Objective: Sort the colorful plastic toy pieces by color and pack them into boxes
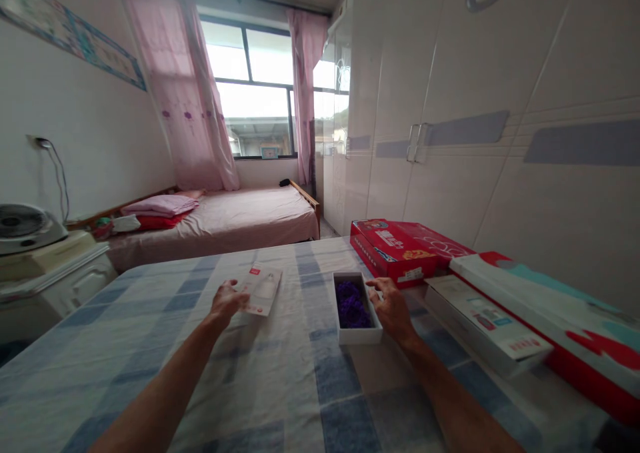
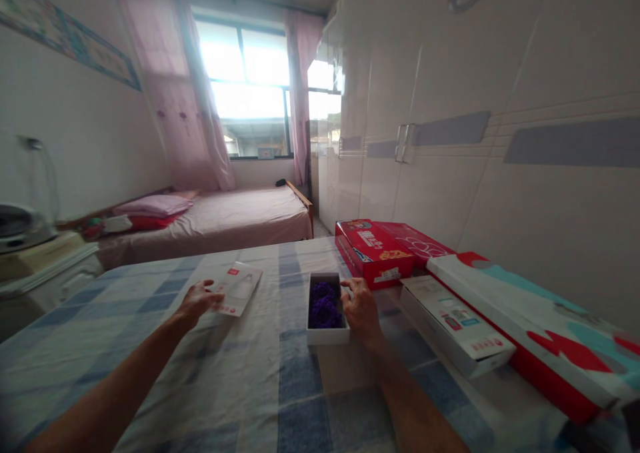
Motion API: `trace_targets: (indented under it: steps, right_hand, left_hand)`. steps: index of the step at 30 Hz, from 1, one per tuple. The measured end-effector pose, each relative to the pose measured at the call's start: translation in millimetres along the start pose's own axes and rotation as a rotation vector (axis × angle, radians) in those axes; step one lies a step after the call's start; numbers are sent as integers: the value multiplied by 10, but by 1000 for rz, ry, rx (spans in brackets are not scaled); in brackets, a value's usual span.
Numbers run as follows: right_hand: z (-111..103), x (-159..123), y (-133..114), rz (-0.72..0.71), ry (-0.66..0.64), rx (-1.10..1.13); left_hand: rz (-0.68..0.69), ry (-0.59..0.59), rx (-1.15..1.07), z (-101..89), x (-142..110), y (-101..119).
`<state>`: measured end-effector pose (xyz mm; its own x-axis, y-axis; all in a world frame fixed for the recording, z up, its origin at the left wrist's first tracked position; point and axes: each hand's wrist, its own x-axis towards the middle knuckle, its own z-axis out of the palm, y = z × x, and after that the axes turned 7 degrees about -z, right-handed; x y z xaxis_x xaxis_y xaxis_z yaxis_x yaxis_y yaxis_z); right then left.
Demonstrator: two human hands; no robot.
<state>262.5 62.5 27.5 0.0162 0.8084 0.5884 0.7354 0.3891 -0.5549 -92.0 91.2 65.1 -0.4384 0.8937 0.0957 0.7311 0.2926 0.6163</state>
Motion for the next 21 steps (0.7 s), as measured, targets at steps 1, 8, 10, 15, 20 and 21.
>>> trace_targets:
  steps: [1, 8, 10, 15, 20, 21]
  right_hand:
    - [0, 3, -2, 9, 7, 11]
    - [-6, 28, -67, 108, 55, 126]
    - [-26, 33, -105, 155, 35, 171]
    - [-69, 50, -181, 286, -70, 293]
    - [-56, 55, -174, 304, -145, 280]
    - [-56, 46, -171, 304, -150, 270]
  left_hand:
    - [-20, -54, -111, -12, -36, 79]
    - [-89, -456, -764, 203, -776, 809]
    - [-152, -621, -1012, 352, -1029, 979]
    - [-163, -640, -987, 644, -1331, 1217]
    - [-98, -619, -884, 704, -1313, 1194]
    - [-95, -599, -865, 701, -1304, 1162]
